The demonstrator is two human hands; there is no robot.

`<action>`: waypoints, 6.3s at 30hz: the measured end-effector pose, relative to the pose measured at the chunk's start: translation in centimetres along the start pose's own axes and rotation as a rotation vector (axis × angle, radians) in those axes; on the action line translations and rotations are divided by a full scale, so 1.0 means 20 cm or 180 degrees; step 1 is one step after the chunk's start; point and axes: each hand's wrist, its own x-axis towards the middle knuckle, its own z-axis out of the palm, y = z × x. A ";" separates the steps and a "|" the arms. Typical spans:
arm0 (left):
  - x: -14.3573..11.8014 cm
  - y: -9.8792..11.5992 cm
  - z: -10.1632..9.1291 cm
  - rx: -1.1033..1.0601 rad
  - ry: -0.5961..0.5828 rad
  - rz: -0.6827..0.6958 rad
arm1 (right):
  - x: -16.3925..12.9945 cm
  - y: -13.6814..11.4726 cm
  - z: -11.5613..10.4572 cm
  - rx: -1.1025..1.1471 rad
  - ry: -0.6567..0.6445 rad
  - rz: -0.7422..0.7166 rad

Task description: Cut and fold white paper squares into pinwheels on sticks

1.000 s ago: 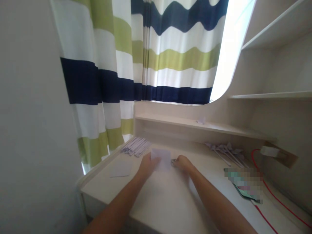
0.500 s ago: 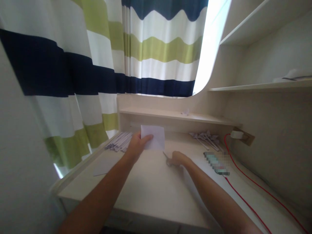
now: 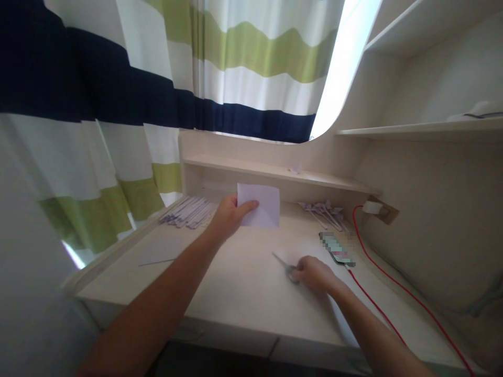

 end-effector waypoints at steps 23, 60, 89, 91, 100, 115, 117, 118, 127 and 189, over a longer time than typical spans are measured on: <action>-0.27 -0.43 -0.13 -0.0753 0.0603 -0.0558 | -0.31 0.26 0.10 0.1758 -0.0751 -0.0274; 0.14 0.31 -0.10 0.0444 0.0334 0.0966 | -0.07 -0.30 -0.71 0.2042 0.0145 -0.2042; 0.11 0.30 -0.03 0.0545 0.0179 0.1001 | -0.12 -0.40 -0.68 0.2172 0.0053 -0.2220; 0.11 0.30 -0.03 0.0584 0.0195 0.0986 | -0.12 -0.40 -0.68 0.2170 0.0058 -0.2200; 0.12 0.28 -0.03 0.0531 0.0150 0.1007 | -0.12 -0.41 -0.68 0.2333 0.0025 -0.2150; 0.14 0.25 -0.06 0.0660 0.0234 0.0908 | -0.10 -0.41 -0.65 0.2327 -0.0001 -0.2015; 0.14 0.26 -0.06 0.0675 0.0223 0.0901 | -0.10 -0.41 -0.66 0.2309 0.0006 -0.1988; 0.14 0.26 -0.06 0.0676 0.0212 0.0901 | -0.10 -0.41 -0.66 0.2295 0.0000 -0.1976; 0.15 0.26 -0.07 0.0708 0.0175 0.0876 | -0.08 -0.40 -0.65 0.2245 -0.0012 -0.1995; 0.15 0.27 -0.06 0.1358 -0.0162 0.0790 | -0.07 -0.40 -0.63 0.2736 -0.0447 -0.1904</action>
